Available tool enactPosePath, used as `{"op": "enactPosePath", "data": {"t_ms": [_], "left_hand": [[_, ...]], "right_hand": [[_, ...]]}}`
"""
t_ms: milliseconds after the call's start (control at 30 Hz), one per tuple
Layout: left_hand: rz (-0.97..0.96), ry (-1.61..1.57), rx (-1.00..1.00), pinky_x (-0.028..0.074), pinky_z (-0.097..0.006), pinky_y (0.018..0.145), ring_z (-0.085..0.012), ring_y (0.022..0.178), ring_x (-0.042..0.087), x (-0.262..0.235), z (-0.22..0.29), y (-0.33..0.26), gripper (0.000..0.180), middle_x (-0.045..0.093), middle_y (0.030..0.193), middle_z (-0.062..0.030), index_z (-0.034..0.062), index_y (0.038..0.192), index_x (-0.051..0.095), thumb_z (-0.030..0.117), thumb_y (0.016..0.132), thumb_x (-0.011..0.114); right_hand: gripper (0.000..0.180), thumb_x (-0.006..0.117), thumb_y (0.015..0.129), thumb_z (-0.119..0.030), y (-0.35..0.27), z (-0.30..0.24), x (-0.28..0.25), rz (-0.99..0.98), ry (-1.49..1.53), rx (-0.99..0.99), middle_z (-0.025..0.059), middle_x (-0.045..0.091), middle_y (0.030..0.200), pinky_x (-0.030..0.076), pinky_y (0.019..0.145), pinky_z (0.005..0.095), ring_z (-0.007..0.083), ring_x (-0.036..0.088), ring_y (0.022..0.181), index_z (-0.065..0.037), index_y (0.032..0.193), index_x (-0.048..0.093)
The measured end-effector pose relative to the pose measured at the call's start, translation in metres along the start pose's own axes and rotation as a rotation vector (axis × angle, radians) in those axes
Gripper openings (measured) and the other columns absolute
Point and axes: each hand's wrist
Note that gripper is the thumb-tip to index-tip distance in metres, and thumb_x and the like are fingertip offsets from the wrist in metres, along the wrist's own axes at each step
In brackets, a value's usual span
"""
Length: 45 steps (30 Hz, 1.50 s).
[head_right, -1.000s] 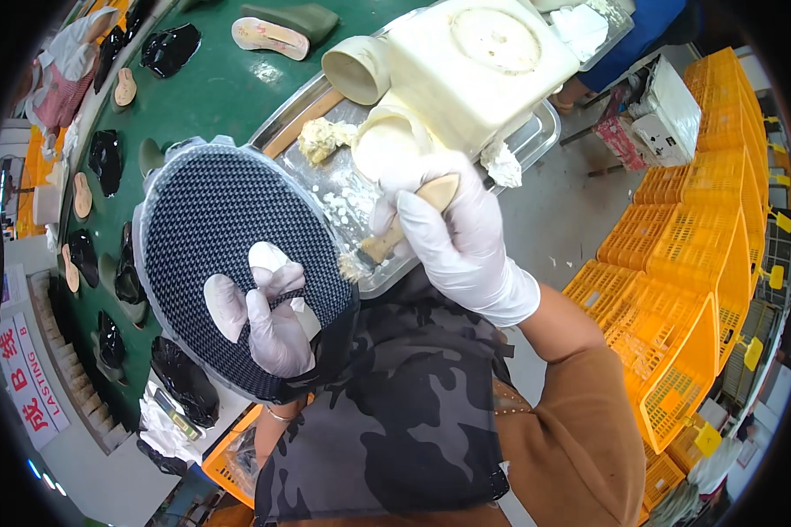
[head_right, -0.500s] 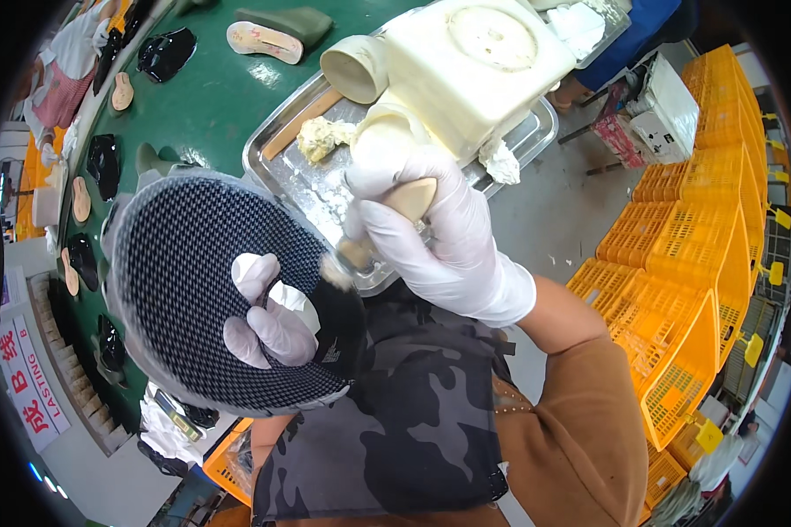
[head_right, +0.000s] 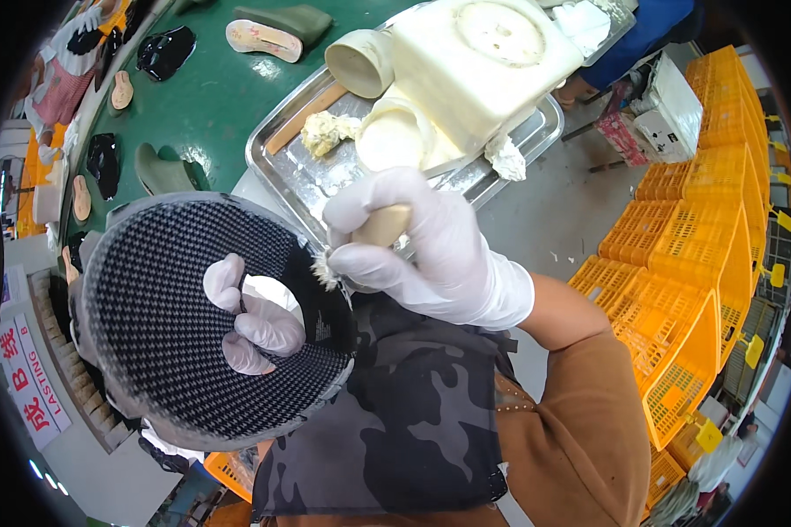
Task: The person applies white adhesive to the soles of black shoes using a brush. They retrieve shoes from a yellow basket, apply the glue to the textured sole, and place the shoes on a green workbench.
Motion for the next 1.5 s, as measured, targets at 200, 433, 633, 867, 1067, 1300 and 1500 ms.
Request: {"op": "enactPosePath", "data": {"t_ms": [200, 433, 633, 867, 1067, 1300, 1500], "left_hand": [[0.16, -0.018, 0.271, 0.048, -0.047, 0.079, -0.0384, 0.094, 0.058, 0.02, -0.012, 0.021, 0.037, 0.051, 0.114, -0.0309, 0.0033, 0.133, 0.036, 0.005, 0.096, 0.033], [0.381, 0.0, 0.258, 0.049, -0.047, 0.078, -0.0425, 0.091, 0.057, 0.046, 0.001, 0.049, 0.037, 0.051, 0.112, -0.0334, 0.0023, 0.132, 0.032, 0.005, 0.095, 0.034], [0.339, -0.068, 0.18, 0.047, -0.046, 0.082, -0.039, 0.096, 0.055, 0.038, 0.001, 0.04, 0.035, 0.052, 0.113, -0.0292, 0.0012, 0.128, 0.037, 0.009, 0.094, 0.039], [0.104, -0.208, -0.251, 0.044, -0.042, 0.09, -0.0334, 0.105, 0.053, 0.007, 0.017, 0.027, 0.036, 0.053, 0.116, -0.0232, -0.0021, 0.124, 0.043, 0.013, 0.092, 0.047], [0.029, -0.516, -1.082, 0.041, -0.039, 0.096, -0.0285, 0.113, 0.052, -0.015, 0.032, 0.04, 0.038, 0.054, 0.119, -0.0181, -0.0048, 0.121, 0.048, 0.018, 0.091, 0.053], [-0.398, 0.124, -0.282, 0.05, -0.04, 0.08, -0.0333, 0.096, 0.06, -0.029, 0.02, 0.065, 0.048, 0.06, 0.102, -0.0154, 0.0041, 0.116, 0.057, -0.006, 0.069, 0.065], [-0.514, 0.122, -0.256, 0.05, -0.037, 0.072, -0.0305, 0.085, 0.061, -0.045, 0.017, 0.07, 0.045, 0.06, 0.099, -0.0154, 0.0032, 0.11, 0.056, -0.005, 0.066, 0.065]], "right_hand": [[0.019, 0.063, 0.088, -0.012, -0.005, -0.006, -0.002, -0.166, 0.135, 0.104, 0.0077, 0.061, 0.082, 0.048, 0.058, 0.023, 0.0113, 0.061, 0.067, -0.003, 0.096, 0.049], [0.033, 0.062, 0.089, -0.03, -0.015, -0.021, 0.003, -0.069, 0.496, 0.368, 0.0169, 0.061, 0.081, 0.049, 0.055, 0.026, 0.0169, 0.059, 0.059, -0.005, 0.1, 0.043], [0.017, 0.064, 0.086, -0.011, -0.012, 0.01, 0.003, -0.14, 0.077, 0.142, 0.0052, 0.061, 0.081, 0.049, 0.064, 0.0266, 0.015, 0.062, 0.07, -0.004, 0.097, 0.052], [0.023, 0.063, 0.088, -0.009, 0.011, 0.035, 0.016, 0.013, -0.082, -0.251, 0.0085, 0.064, 0.087, 0.051, 0.066, 0.0284, 0.0192, 0.065, 0.074, -0.002, 0.104, 0.048], [0.024, 0.054, 0.094, -0.02, 0.021, 0.007, -0.011, 0.118, -0.07, -0.188, 0.0175, 0.059, 0.096, 0.052, 0.07, 0.0288, 0.0171, 0.059, 0.078, 0.0, 0.103, 0.045], [0.019, 0.05, 0.095, -0.018, 0.066, -0.016, -0.061, 0.192, -0.181, -0.178, 0.0125, 0.059, 0.091, 0.048, 0.064, 0.0231, 0.013, 0.056, 0.072, -0.001, 0.104, 0.049], [0.016, 0.05, 0.096, -0.017, 0.104, -0.005, -0.092, -0.009, -0.118, -0.012, 0.0035, 0.062, 0.09, 0.047, 0.06, 0.0173, 0.0058, 0.057, 0.074, -0.005, 0.105, 0.052]]}}
Point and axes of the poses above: each hand's wrist, its own y-axis towards the middle knuckle, its own x-axis out of the palm, z = x × y
